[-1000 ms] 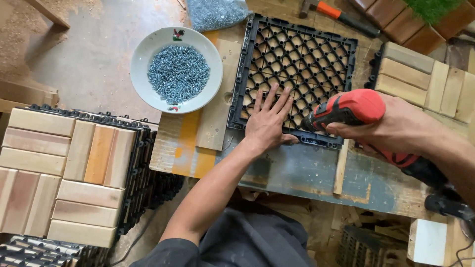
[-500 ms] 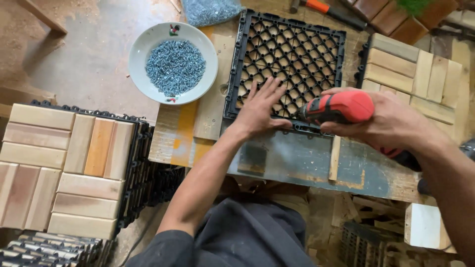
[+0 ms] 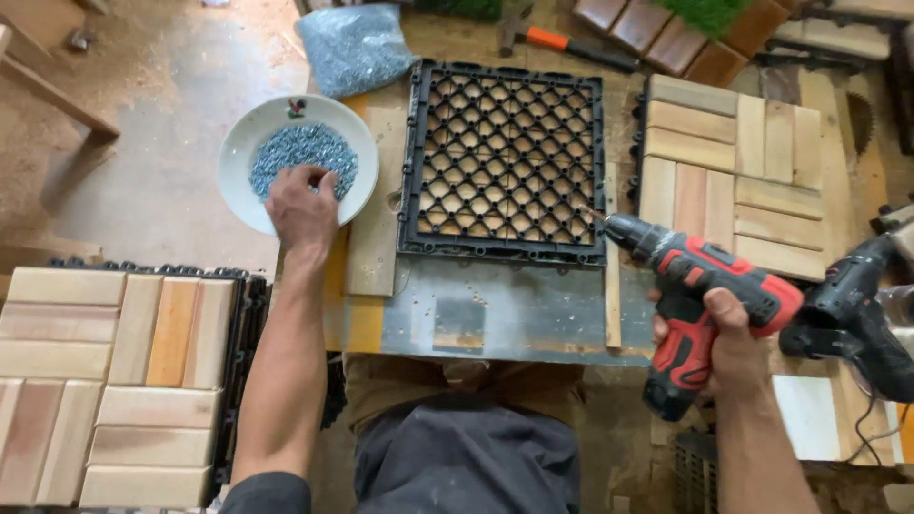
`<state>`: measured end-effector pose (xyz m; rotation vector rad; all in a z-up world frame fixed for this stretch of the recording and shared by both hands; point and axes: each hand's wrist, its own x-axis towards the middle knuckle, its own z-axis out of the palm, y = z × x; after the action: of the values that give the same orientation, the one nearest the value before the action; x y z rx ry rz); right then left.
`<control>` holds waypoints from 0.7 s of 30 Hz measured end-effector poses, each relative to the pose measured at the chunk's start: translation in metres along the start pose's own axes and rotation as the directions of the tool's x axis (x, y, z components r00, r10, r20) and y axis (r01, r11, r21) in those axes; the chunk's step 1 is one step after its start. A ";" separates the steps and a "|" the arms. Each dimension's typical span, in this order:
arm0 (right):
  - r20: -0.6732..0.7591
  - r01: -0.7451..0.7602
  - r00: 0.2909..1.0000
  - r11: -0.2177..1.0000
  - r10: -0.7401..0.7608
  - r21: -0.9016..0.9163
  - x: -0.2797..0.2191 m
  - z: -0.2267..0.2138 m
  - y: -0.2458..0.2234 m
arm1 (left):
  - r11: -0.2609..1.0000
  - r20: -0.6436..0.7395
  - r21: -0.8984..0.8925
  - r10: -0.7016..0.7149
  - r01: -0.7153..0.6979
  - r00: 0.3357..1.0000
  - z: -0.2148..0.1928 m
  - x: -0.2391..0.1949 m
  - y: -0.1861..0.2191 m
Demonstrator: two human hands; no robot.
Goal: Assembling wooden floor tiles by placing wood slats into a plastic grid and securing them with a power drill.
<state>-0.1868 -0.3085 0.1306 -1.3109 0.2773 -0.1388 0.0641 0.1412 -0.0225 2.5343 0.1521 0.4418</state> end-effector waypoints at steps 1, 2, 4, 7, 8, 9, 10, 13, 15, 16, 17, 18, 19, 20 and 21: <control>-0.026 0.016 1.000 1.000 -0.016 -0.001 -0.002 0.002 0.008 | 1.000 0.009 -0.016 0.025 -0.025 1.000 0.002 0.000 -0.007; -0.060 0.066 0.996 0.997 -0.063 0.042 -0.001 0.004 0.018 | 0.999 0.027 0.026 0.045 -0.046 0.999 0.006 0.002 -0.015; -0.132 0.114 0.986 0.991 -0.104 0.075 -0.008 0.007 0.026 | 0.995 0.077 0.055 0.083 -0.087 0.994 0.009 0.000 -0.016; -0.070 0.099 0.993 0.993 -0.095 0.069 -0.008 0.014 0.026 | 0.992 0.134 0.099 0.068 -0.081 0.989 -0.002 -0.003 -0.007; -0.052 0.110 0.993 0.992 -0.107 0.065 -0.009 0.014 0.029 | 0.994 0.084 0.063 0.086 -0.092 0.993 0.001 -0.003 -0.007; -0.019 0.124 0.992 0.990 -0.123 0.063 -0.005 0.015 0.031 | 0.995 0.022 0.032 0.096 -0.097 0.995 0.001 -0.002 -0.010; -0.010 0.128 0.992 0.989 -0.127 0.070 -0.003 0.022 0.024 | 0.995 0.011 0.038 0.095 -0.096 0.995 -0.002 0.000 -0.004; 0.037 0.176 0.983 0.982 -0.179 0.074 -0.004 0.036 0.009 | 0.995 -0.069 -0.014 0.102 -0.103 0.992 -0.010 -0.002 0.006; 0.057 0.192 0.979 0.981 -0.194 0.041 -0.001 0.035 0.012 | 0.986 -0.117 -0.135 0.078 -0.093 0.990 -0.015 0.000 0.010; 0.071 0.185 0.980 0.981 -0.189 0.048 -0.002 0.039 0.009 | 0.989 -0.124 -0.124 0.069 -0.084 0.990 -0.017 -0.001 0.014; 0.079 0.219 0.972 0.976 -0.219 0.012 -0.001 0.042 0.005 | 0.960 -0.168 -0.260 0.057 -0.100 0.984 -0.018 0.000 0.019; 0.088 0.253 0.964 0.967 -0.250 -0.024 0.001 0.045 0.001 | 0.913 -0.211 -0.389 0.041 -0.123 0.977 -0.018 0.002 0.025; 0.093 0.257 0.963 0.966 -0.254 -0.022 0.002 0.044 0.005 | 0.913 -0.217 -0.388 0.041 -0.125 0.975 -0.024 -0.006 0.048; 0.095 0.280 0.957 0.960 -0.276 -0.028 0.003 0.042 0.009 | 0.804 -0.107 -0.594 -0.032 -0.038 0.994 -0.029 -0.015 0.071; 0.094 0.292 0.953 0.956 -0.288 -0.035 0.001 0.039 0.015 | 0.652 0.027 -0.755 -0.079 0.072 0.997 -0.034 -0.027 0.091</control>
<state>-0.1755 -0.2684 0.1252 -1.3970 0.0108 -0.3235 0.0281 0.0763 0.0465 1.6796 0.0535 0.3759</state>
